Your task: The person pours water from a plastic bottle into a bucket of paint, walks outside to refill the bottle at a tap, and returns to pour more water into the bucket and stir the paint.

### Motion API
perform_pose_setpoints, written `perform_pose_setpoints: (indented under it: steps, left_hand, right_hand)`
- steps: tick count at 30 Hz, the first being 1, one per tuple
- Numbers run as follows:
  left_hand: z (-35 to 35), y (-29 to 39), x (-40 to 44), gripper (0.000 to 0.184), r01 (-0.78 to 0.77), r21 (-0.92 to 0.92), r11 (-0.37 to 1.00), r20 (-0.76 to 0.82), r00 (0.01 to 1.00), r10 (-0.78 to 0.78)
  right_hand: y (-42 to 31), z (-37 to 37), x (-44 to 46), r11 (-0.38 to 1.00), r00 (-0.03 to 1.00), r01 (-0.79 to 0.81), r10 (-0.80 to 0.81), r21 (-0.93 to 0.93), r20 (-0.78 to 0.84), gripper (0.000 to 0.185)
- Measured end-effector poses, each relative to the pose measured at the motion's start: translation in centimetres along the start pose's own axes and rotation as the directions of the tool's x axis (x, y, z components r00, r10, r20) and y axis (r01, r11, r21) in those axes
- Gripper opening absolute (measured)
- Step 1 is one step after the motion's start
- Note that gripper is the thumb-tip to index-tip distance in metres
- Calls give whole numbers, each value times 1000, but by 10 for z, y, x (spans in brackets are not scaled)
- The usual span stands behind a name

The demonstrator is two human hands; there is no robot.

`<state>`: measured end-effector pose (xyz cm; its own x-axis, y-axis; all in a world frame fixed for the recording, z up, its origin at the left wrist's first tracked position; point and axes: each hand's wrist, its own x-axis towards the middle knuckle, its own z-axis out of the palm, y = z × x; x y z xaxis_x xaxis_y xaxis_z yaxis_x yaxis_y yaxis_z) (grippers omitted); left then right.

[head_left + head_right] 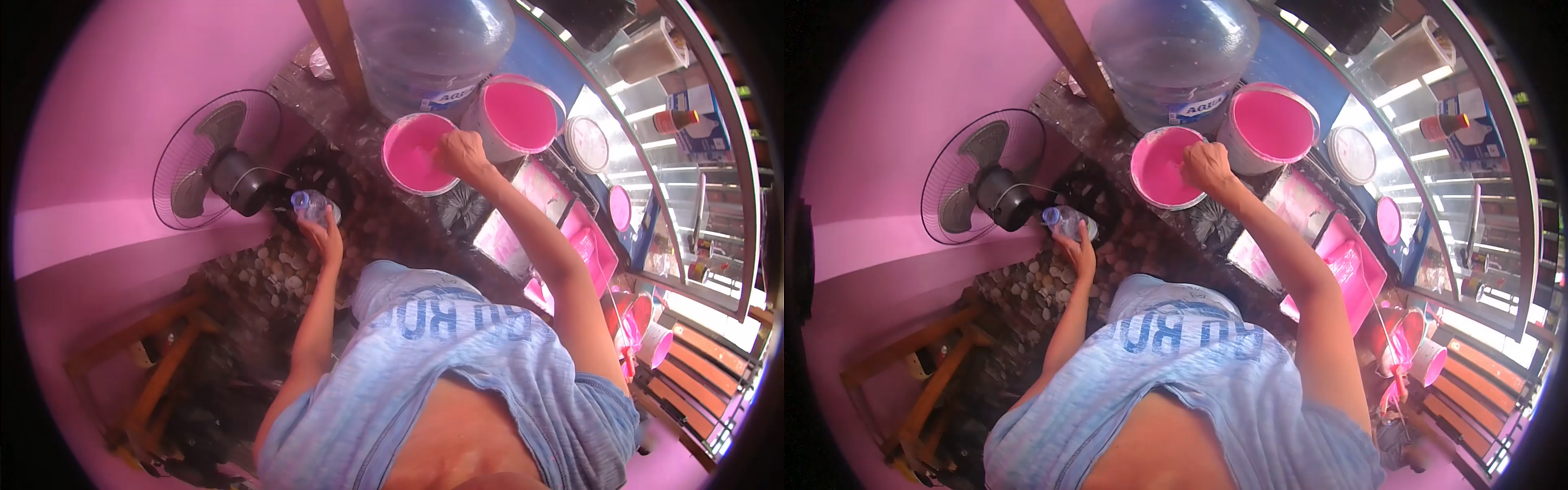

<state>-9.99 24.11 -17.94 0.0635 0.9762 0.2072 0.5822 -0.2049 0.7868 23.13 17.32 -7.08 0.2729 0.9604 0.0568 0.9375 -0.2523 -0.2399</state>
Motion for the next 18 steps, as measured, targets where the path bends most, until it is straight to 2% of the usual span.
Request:
perform_pose_setpoints:
  steps: [9,13,14,18]
  left_hand:
    - [-3,13,-7,72,11,75,997,116,993,-20]
    - [7,27,-11,74,-10,13,1000,151,989,8]
    - [6,30,-12,75,-6,-22,1000,205,979,10]
    - [14,27,-24,77,-28,22,999,235,972,22]
  right_hand:
    - [3,-14,-21,995,993,-103,104,17,-64,17]
    - [4,-22,-31,985,981,-163,168,55,-96,19]
    - [5,-24,-34,981,978,-183,188,66,-89,20]
    - [11,-20,-42,975,970,-212,217,59,-109,23]
